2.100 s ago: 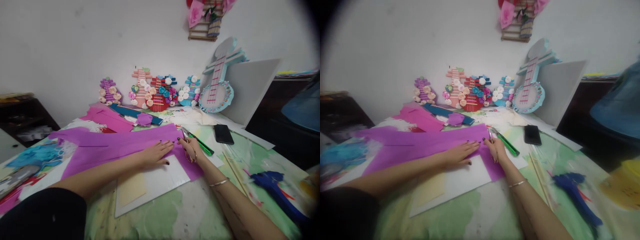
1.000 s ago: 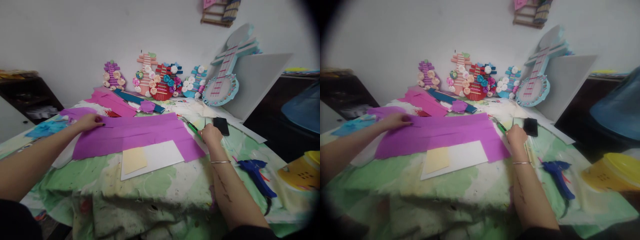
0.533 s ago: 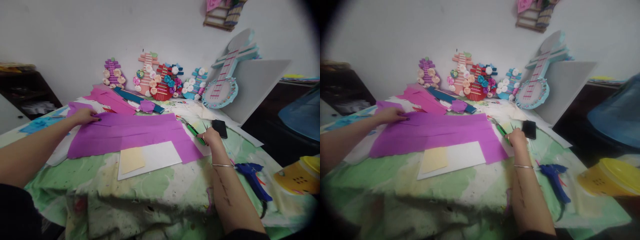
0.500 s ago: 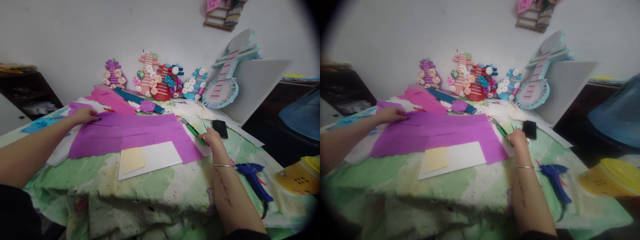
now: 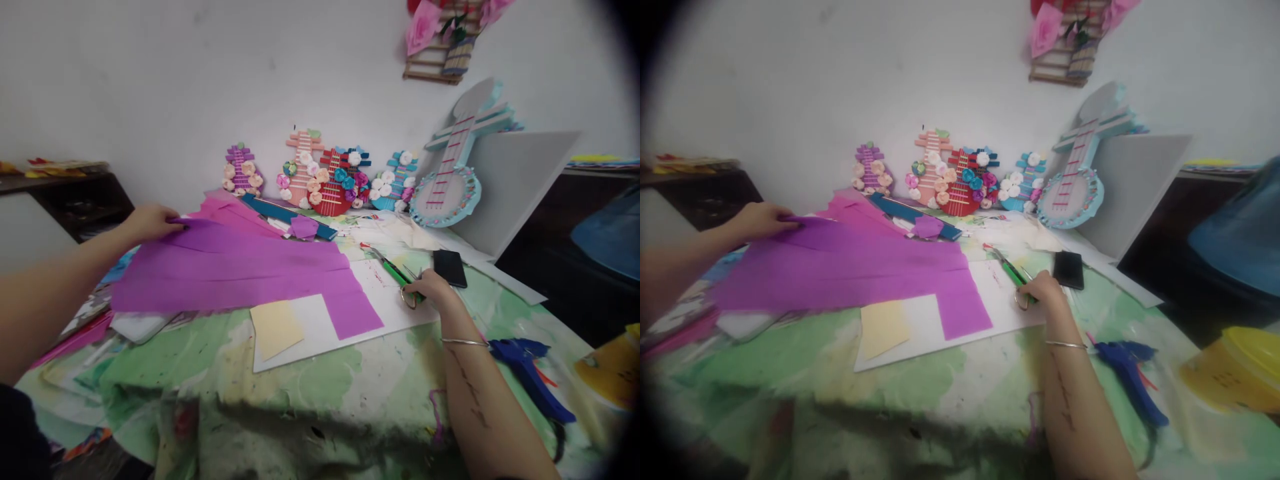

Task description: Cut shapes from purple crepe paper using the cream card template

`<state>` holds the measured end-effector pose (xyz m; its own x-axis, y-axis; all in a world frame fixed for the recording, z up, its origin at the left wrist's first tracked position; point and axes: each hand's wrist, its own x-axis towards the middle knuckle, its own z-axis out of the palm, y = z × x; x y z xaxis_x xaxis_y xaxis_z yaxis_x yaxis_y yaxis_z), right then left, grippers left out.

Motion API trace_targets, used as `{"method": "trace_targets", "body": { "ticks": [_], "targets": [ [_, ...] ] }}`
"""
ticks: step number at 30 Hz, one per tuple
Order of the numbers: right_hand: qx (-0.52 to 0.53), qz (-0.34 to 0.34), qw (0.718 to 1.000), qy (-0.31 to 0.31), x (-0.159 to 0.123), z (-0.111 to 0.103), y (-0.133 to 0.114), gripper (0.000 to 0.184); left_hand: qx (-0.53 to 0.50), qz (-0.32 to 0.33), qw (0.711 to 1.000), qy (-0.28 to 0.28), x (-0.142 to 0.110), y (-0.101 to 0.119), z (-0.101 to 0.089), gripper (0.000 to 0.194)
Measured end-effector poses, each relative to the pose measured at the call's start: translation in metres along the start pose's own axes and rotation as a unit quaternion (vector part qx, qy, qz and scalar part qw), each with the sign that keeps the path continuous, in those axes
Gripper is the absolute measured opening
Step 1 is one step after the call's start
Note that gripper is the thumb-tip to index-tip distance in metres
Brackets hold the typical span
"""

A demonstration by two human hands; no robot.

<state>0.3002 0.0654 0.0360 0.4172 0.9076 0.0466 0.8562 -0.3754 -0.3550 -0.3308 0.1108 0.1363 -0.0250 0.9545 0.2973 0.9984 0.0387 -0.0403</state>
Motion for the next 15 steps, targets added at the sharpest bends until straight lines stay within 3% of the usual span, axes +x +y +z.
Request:
{"method": "trace_targets", "body": {
  "ticks": [3, 6, 10, 12, 15],
  "targets": [
    [-0.036, 0.019, 0.998, -0.047, -0.002, -0.003, -0.004, 0.043, 0.023, 0.017, 0.999, 0.016, -0.008, 0.006, 0.005, 0.029],
    [-0.07, 0.023, 0.995, -0.062, -0.006, -0.005, -0.009, 0.036, 0.028, 0.047, 0.996, 0.064, -0.019, 0.033, 0.012, 0.029],
    [-0.119, 0.032, 0.992, -0.021, -0.013, -0.008, -0.015, 0.04, -0.004, 0.15, 0.985, 0.086, -0.056, 0.1, 0.023, 0.028],
    [-0.135, 0.014, 0.991, 0.006, -0.016, -0.008, -0.02, 0.044, -0.03, 0.23, 0.971, 0.055, -0.091, 0.14, 0.029, 0.027],
    [-0.145, -0.072, 0.986, 0.035, -0.02, -0.004, -0.03, 0.042, -0.058, 0.325, 0.944, 0.015, -0.153, 0.19, 0.039, 0.032]
  ]
}}
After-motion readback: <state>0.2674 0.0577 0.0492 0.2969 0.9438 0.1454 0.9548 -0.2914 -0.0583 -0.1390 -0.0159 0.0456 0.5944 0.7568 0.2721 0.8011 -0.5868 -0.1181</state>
